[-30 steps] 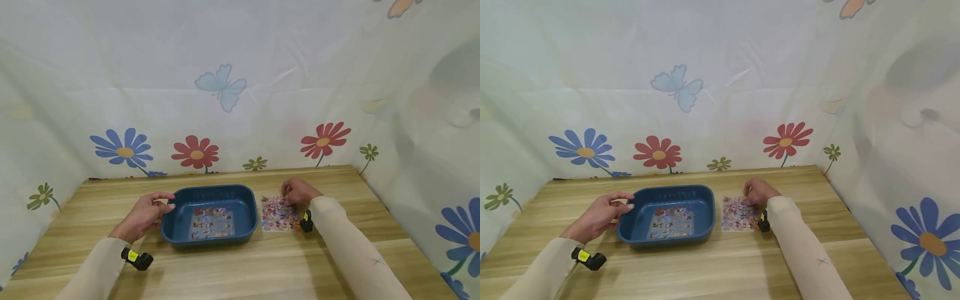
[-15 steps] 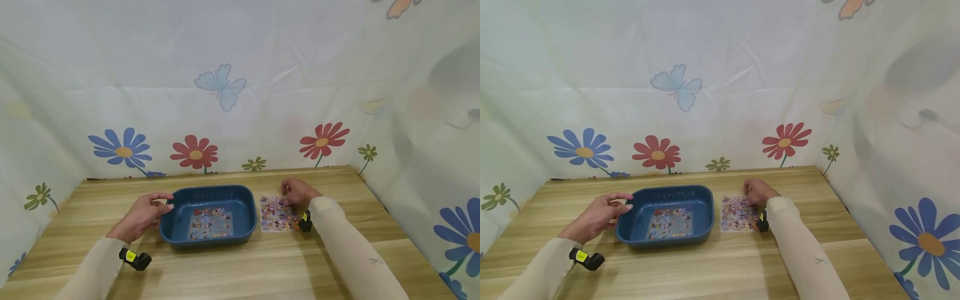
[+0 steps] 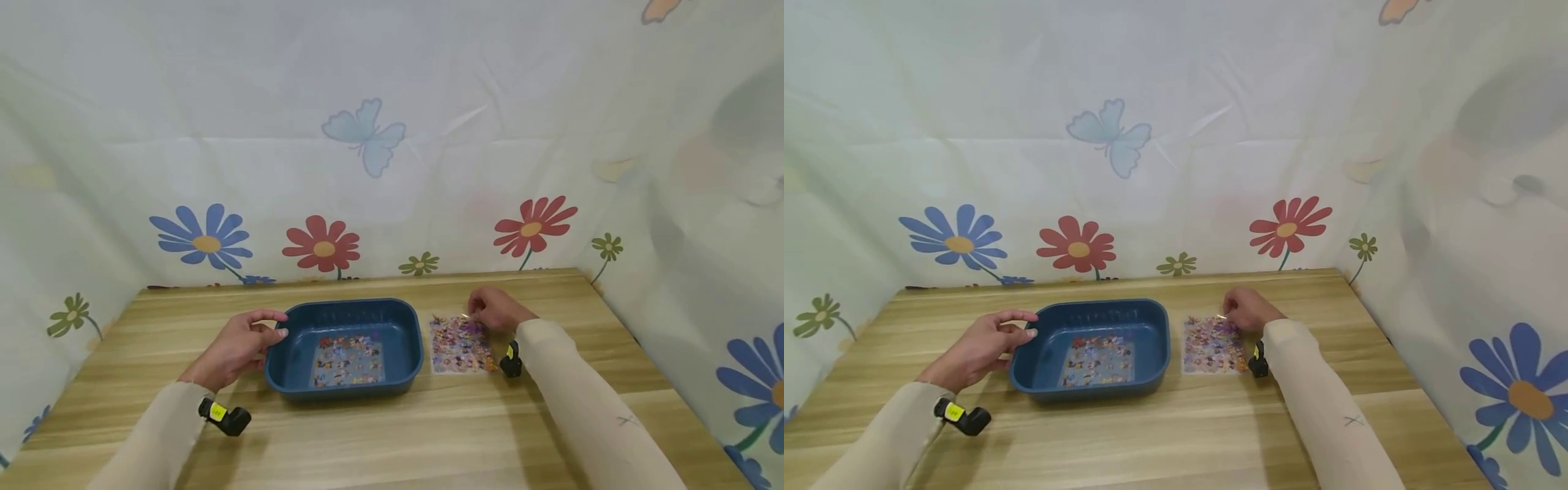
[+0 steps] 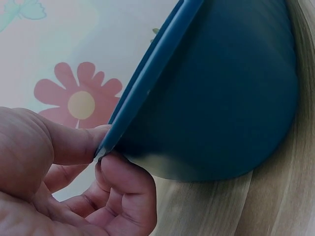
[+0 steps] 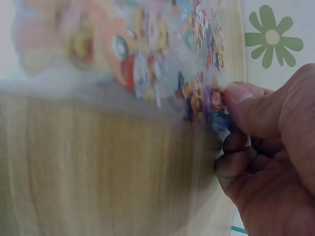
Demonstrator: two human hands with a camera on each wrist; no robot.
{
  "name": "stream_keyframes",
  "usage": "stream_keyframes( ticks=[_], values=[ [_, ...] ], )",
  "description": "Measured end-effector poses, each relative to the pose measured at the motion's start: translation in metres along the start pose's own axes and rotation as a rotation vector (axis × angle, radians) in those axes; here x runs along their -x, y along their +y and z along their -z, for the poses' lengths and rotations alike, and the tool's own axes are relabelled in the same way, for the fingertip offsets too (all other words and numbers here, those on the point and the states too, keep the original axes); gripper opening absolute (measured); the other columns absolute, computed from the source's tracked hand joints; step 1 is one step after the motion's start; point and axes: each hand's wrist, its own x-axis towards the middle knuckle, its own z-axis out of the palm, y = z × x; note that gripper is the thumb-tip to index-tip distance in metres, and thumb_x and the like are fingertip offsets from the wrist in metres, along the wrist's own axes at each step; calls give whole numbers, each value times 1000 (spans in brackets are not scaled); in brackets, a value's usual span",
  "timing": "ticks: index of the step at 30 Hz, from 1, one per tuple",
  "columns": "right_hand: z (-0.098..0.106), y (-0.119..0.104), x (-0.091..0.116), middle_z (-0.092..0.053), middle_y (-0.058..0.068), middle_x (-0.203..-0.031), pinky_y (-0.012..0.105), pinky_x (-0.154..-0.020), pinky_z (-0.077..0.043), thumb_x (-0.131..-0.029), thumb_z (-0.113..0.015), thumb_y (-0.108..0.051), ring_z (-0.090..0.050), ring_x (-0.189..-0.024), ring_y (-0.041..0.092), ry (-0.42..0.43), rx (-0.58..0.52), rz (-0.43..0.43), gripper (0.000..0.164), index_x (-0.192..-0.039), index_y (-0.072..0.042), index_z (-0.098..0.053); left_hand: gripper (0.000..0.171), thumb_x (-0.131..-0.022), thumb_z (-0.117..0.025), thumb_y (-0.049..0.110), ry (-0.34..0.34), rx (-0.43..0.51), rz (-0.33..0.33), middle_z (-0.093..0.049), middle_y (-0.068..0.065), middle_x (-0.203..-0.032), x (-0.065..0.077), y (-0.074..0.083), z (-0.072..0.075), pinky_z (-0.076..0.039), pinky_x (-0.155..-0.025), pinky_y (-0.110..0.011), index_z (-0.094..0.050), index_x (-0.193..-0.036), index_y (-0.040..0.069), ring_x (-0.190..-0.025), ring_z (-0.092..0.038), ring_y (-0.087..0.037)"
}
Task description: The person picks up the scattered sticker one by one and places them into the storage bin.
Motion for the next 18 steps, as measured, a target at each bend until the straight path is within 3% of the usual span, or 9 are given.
stream_keyframes(
  ticks=[9, 14, 18],
  values=[
    [6, 1, 3, -65, 10, -88, 35, -76, -49, -100, -56, 0, -58, -82, 21, 24, 42, -13, 16, -93, -2, -69, 47, -104, -64, 19, -6, -3, -11, -59, -3, -92, -1, 3, 0, -54, -65, -32, -50, -147, 8, -72, -55, -18],
    [12, 4, 5, -69, 9, -89, 37, -78, -50, -99, -58, -1, -60, -82, 20, 65, 37, 6, 16, -93, -2, -73, 46, -104, -64, 19, 0, -6, -3, -59, -4, -94, -2, 2, 0, -54, -67, -33, -51, -147, 8, -74, -56, -20],
    [16, 7, 6, -71, 10, -82, 32, -71, -50, -98, -61, -1, -60, -74, 17, 73, -23, 28, 16, -92, 0, -76, 46, -104, -65, 19, 8, -8, 9, -60, -5, -96, -3, 0, -1, -54, -68, -34, -51, -147, 9, -77, -55, -21]
  ],
)
